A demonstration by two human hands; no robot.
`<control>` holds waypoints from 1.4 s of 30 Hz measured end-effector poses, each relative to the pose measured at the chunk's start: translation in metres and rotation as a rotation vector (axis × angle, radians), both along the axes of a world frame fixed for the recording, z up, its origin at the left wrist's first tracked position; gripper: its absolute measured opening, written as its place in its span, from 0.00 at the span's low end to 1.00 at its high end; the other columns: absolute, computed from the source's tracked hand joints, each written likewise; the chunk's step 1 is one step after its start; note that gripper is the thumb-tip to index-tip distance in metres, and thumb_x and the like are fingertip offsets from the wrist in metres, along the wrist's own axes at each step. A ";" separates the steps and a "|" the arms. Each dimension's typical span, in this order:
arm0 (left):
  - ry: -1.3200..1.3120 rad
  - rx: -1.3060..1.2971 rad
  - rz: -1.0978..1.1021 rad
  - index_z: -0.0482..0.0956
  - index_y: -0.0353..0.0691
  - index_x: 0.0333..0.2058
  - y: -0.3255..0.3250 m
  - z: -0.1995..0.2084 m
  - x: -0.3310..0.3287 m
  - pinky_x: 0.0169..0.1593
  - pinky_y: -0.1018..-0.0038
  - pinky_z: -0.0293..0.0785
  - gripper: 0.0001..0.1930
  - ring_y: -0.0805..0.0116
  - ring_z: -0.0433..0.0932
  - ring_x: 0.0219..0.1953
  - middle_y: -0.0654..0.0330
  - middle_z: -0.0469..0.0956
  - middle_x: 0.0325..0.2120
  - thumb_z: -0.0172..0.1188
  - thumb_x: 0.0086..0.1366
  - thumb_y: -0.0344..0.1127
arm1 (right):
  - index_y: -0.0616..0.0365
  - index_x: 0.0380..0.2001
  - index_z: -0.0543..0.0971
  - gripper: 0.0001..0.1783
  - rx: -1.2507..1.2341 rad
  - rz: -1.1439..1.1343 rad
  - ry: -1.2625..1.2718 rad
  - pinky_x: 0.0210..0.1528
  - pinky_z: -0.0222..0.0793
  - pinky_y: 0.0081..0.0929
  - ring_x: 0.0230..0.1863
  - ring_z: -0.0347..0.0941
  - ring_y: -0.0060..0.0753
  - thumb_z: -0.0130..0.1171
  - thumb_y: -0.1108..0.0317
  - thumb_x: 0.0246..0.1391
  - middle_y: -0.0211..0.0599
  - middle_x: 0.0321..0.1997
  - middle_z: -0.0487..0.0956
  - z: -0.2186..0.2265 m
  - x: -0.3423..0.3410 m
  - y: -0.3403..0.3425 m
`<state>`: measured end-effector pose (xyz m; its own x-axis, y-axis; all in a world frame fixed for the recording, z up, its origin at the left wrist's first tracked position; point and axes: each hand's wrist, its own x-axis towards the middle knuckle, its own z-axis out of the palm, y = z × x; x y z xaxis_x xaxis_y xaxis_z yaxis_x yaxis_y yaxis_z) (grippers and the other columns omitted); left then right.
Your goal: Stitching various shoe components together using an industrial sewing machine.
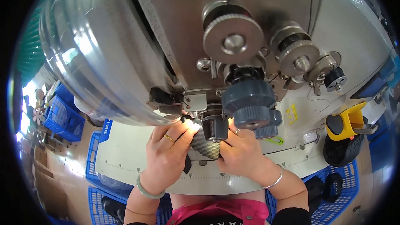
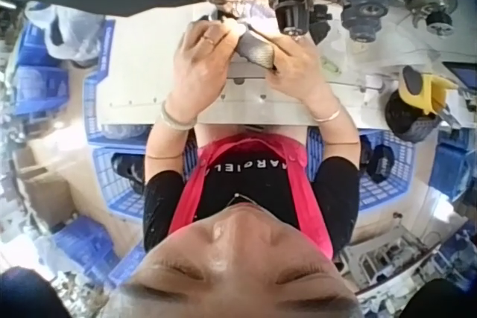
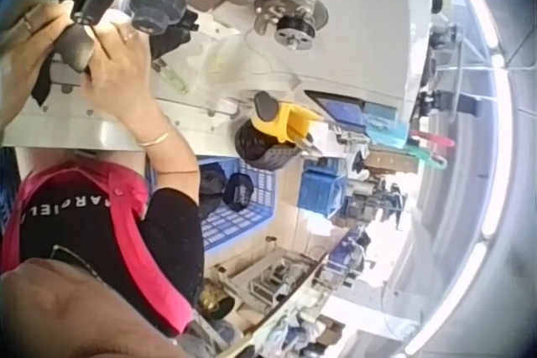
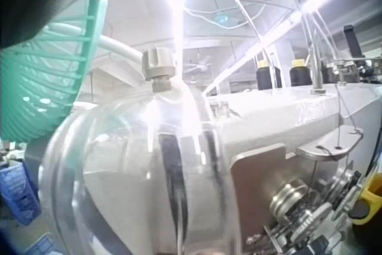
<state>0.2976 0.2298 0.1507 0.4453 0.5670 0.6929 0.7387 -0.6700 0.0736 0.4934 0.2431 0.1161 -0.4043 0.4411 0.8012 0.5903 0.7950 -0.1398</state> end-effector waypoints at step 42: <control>-0.021 0.051 -0.017 0.82 0.35 0.36 0.004 -0.005 -0.002 0.44 0.68 0.77 0.17 0.58 0.76 0.45 0.58 0.77 0.41 0.60 0.43 0.25 | 0.57 0.36 0.81 0.25 -0.090 -0.016 -0.015 0.41 0.65 0.41 0.40 0.68 0.43 0.63 0.74 0.25 0.34 0.38 0.74 -0.001 -0.005 -0.002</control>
<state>0.2954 0.2343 0.1455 0.4394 0.5237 0.7299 0.7260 -0.6855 0.0547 0.4885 0.2407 0.1152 -0.4087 0.5175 0.7518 0.6051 0.7703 -0.2013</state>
